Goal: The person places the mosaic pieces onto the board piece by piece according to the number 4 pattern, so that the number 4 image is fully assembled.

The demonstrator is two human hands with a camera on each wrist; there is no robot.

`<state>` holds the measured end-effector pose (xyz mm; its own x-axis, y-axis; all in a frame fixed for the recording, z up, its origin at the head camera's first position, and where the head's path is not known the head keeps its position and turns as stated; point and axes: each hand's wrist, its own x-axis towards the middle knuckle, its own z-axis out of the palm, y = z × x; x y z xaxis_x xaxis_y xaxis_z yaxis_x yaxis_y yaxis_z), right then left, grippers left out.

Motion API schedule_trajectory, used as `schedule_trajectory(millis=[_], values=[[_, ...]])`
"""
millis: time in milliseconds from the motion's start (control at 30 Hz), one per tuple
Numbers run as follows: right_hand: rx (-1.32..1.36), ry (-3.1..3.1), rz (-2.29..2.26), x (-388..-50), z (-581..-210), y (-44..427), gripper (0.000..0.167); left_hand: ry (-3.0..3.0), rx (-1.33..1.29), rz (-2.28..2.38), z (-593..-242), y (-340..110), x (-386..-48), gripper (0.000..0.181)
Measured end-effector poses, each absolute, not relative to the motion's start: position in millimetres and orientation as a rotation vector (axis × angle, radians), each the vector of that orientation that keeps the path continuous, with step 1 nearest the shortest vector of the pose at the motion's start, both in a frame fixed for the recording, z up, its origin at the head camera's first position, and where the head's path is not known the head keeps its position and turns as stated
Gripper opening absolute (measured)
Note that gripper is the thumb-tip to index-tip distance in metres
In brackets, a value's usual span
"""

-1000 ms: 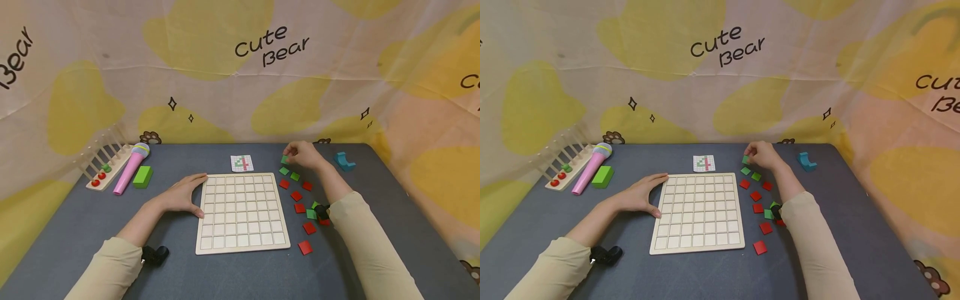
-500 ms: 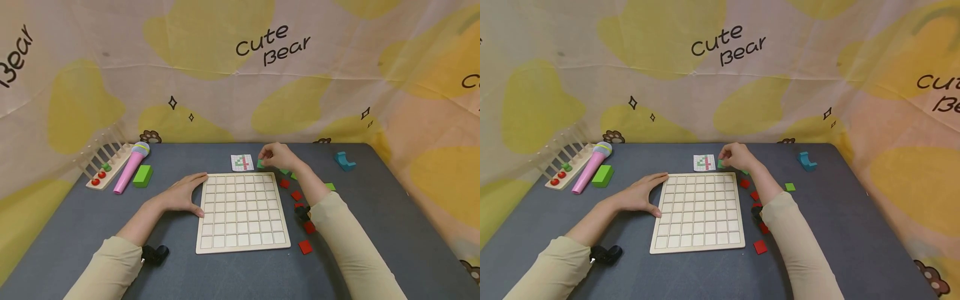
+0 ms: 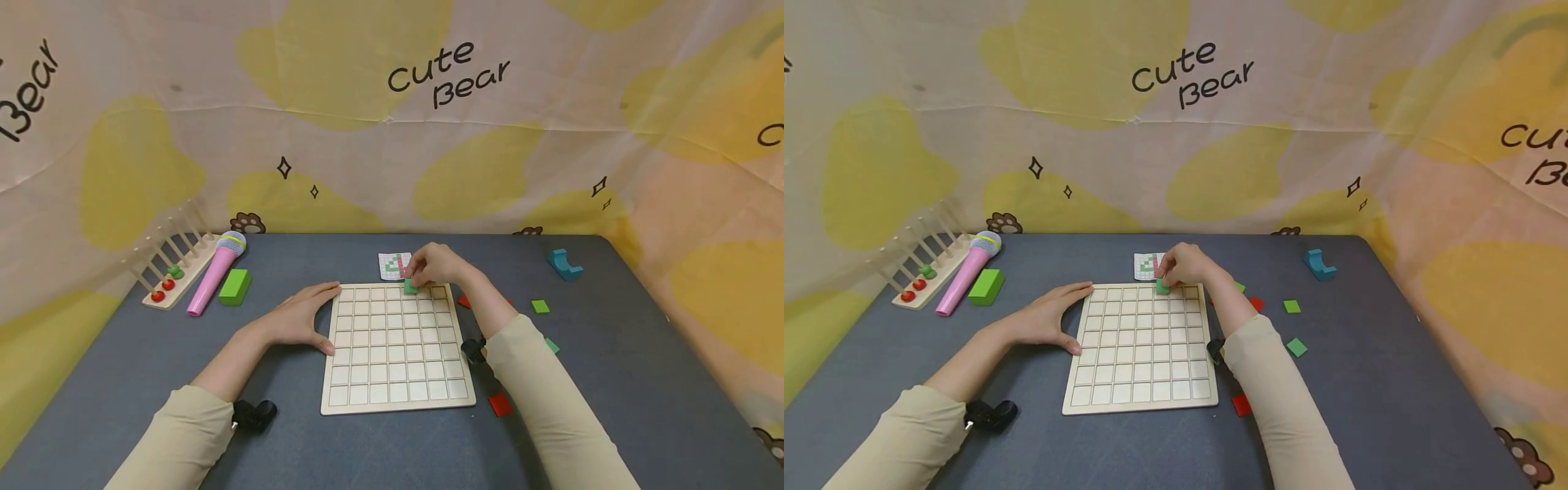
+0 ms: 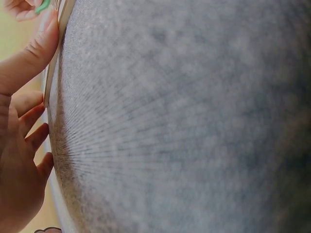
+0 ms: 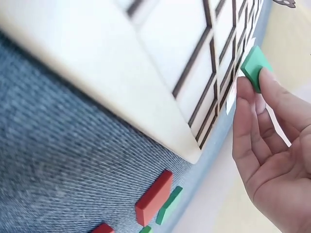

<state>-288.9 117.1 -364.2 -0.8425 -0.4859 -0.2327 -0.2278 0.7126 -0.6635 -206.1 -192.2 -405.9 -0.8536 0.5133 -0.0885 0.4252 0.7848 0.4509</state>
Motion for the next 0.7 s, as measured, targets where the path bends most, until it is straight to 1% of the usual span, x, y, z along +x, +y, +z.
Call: schedule_trajectory(millis=[233, 700], values=[[-0.543, 2.536, -0.878, -285.9, -368.0, 114.8, 0.01, 2.766, 0.744, 0.619, -405.7, -192.3, -206.3, 0.117], [-0.586, 2.568, -0.811, -279.2, -368.3, 108.9, 0.007, 2.77, 0.735, 0.605, -406.3, -192.1, -206.5, 0.118]])
